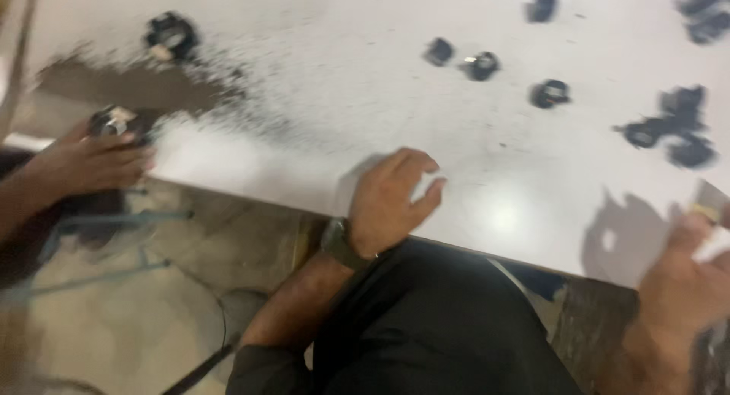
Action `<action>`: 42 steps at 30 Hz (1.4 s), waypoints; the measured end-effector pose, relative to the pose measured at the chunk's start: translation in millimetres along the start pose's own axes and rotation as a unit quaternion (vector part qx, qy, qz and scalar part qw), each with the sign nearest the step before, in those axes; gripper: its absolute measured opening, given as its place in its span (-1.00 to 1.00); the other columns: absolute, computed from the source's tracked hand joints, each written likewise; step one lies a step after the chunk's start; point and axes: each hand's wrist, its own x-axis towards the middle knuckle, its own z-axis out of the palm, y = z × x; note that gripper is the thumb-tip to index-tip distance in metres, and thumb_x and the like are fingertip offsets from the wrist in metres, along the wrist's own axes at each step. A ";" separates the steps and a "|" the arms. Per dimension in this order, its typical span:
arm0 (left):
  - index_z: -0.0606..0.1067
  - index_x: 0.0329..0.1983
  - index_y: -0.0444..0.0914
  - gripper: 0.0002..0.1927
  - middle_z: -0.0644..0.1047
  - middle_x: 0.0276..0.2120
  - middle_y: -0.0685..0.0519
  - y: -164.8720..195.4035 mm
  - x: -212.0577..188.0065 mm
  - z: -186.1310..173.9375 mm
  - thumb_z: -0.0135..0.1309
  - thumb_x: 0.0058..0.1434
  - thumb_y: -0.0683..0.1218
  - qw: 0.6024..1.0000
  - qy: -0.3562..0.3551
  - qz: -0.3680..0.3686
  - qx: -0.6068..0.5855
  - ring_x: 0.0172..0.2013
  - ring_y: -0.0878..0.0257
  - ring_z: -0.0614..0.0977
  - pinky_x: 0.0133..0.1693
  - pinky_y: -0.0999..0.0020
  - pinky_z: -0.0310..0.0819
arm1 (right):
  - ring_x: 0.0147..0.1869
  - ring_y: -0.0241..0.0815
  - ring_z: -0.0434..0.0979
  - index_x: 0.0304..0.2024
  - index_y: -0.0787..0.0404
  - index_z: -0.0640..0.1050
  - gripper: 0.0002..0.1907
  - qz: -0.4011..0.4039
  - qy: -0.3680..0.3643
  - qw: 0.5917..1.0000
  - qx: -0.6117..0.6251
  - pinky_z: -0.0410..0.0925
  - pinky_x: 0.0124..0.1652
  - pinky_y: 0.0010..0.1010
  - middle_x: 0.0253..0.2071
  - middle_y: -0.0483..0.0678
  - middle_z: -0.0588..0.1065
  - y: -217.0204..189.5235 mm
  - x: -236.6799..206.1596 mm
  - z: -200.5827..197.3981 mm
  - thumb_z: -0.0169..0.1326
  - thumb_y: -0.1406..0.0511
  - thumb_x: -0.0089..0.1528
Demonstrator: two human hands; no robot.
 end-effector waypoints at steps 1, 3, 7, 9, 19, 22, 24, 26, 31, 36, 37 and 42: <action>0.55 -0.14 -0.25 -0.83 0.60 -0.17 0.01 -26.9 -9.2 -17.2 0.26 0.27 -0.11 0.993 0.074 0.006 0.091 -0.27 0.23 0.61 -0.18 0.26 0.53 | 0.01 -0.25 0.60 0.21 0.37 0.40 -0.75 0.015 -0.027 0.999 0.020 0.50 0.07 -0.42 0.02 0.02 0.53 6.2 -9.9 0.3 -0.13 0.35 0.55; 0.50 -0.05 -0.28 -0.74 0.56 -0.05 -0.07 -83.4 -26.9 -71.7 0.28 0.27 -0.13 0.961 0.180 0.017 0.212 -0.03 0.09 0.60 0.03 0.23 0.54 | 0.03 -0.24 0.56 0.24 0.46 0.41 -0.74 0.038 -0.041 0.998 0.031 0.47 0.06 -0.46 0.07 0.09 0.51 20.8 -26.4 1.5 -0.13 0.37 0.60; 0.26 0.45 -0.35 -0.15 0.17 0.42 -0.42 -175.1 -39.7 -215.9 0.30 0.37 0.27 0.826 0.189 -0.216 0.485 0.40 -0.32 0.18 0.32 -0.31 -0.04 | 0.04 -0.26 0.47 0.30 0.48 0.33 -0.71 0.012 -0.033 0.999 0.025 0.41 0.06 -0.51 0.08 0.09 0.45 38.2 -53.5 3.3 -0.05 0.40 0.60; 0.13 0.45 -0.36 0.04 0.04 0.44 -0.47 -199.5 -21.2 -260.4 0.25 0.24 0.41 0.783 0.158 -0.393 0.456 0.43 -0.44 0.05 0.36 -0.42 -0.23 | 0.06 -0.28 0.44 0.31 0.46 0.31 -0.69 0.002 -0.041 0.999 0.035 0.39 0.08 -0.54 0.10 0.05 0.42 42.0 -41.7 -2.9 -0.03 0.40 0.59; 0.24 0.43 -0.48 -0.24 0.40 0.15 -0.44 -216.8 -14.4 -291.2 -0.01 0.43 0.21 0.819 -0.088 -0.405 0.397 0.13 -0.30 0.44 0.10 -0.25 0.31 | 0.16 -0.29 0.49 0.30 0.37 0.33 -0.69 0.019 -0.041 0.998 0.043 0.41 0.14 -0.55 0.14 0.01 0.44 35.3 -45.0 11.6 -0.03 0.36 0.55; 0.40 0.35 -0.30 -0.37 0.43 0.15 -0.28 -181.1 -14.7 -219.8 0.18 0.36 0.15 0.853 -0.052 -0.278 0.438 0.15 -0.18 0.41 0.12 -0.12 0.38 | 0.13 -0.29 0.51 0.30 0.33 0.32 -0.69 0.032 -0.046 0.992 0.110 0.43 0.12 -0.53 0.10 0.00 0.43 38.5 -36.1 15.1 -0.01 0.38 0.54; 0.44 0.30 -0.25 -0.30 0.40 0.16 -0.27 -142.4 -20.9 -166.4 0.34 0.13 0.07 0.930 -0.027 -0.181 0.319 0.15 -0.16 0.38 0.10 -0.14 0.34 | 0.11 -0.28 0.48 0.27 0.35 0.31 -0.71 -0.005 -0.054 0.992 0.111 0.41 0.15 -0.51 0.07 0.01 0.40 41.2 -36.3 6.4 -0.01 0.43 0.52; 0.41 0.26 -0.25 -0.30 0.43 0.18 -0.17 -96.6 -30.4 -110.0 0.41 0.08 -0.01 0.975 0.007 -0.065 0.212 0.21 -0.09 0.41 0.22 -0.09 0.33 | 0.14 -0.26 0.43 0.22 0.39 0.31 -0.74 -0.075 -0.064 0.993 0.065 0.36 0.25 -0.46 0.09 0.02 0.35 45.5 -28.8 2.7 -0.02 0.49 0.51; 0.34 0.32 -0.33 -0.15 0.42 0.18 -0.20 5.9 -33.7 -10.2 0.41 0.00 0.02 0.996 -0.086 0.009 0.036 0.17 -0.12 0.43 0.18 -0.07 0.34 | 0.28 -0.19 0.47 0.15 0.35 0.34 -0.79 -0.132 -0.065 0.989 0.034 0.40 0.38 -0.32 0.13 0.03 0.34 45.4 -18.0 -11.6 0.03 0.47 0.50; 0.29 0.36 -0.30 -0.07 0.36 0.20 -0.18 63.2 -31.6 52.5 0.47 0.07 0.18 0.998 -0.053 0.004 0.042 0.19 -0.08 0.41 0.20 -0.08 0.32 | 0.38 -0.13 0.41 0.18 0.32 0.37 -0.73 -0.073 -0.061 0.995 0.016 0.26 0.53 -0.16 0.18 0.02 0.39 43.5 -31.4 -21.8 0.04 0.48 0.44; 0.25 0.39 -0.29 -0.02 0.31 0.26 -0.23 66.6 -30.9 56.1 0.48 0.08 0.21 0.999 -0.045 0.013 0.012 0.23 -0.06 0.41 0.19 0.00 0.36 | 0.38 -0.14 0.40 0.18 0.31 0.37 -0.72 -0.070 -0.064 0.995 0.030 0.23 0.54 -0.15 0.18 0.01 0.39 43.0 -32.5 -22.1 0.05 0.48 0.44; 0.10 0.44 -0.28 0.19 0.23 0.38 -0.27 57.0 -29.8 38.7 0.51 -0.08 0.24 0.996 -0.060 0.066 0.011 0.37 -0.18 0.31 0.34 -0.10 0.25 | 0.51 -0.14 0.34 0.16 0.27 0.36 -0.70 -0.047 -0.094 0.990 0.093 0.15 0.54 -0.09 0.17 -0.04 0.38 29.0 -46.9 -11.8 0.06 0.48 0.39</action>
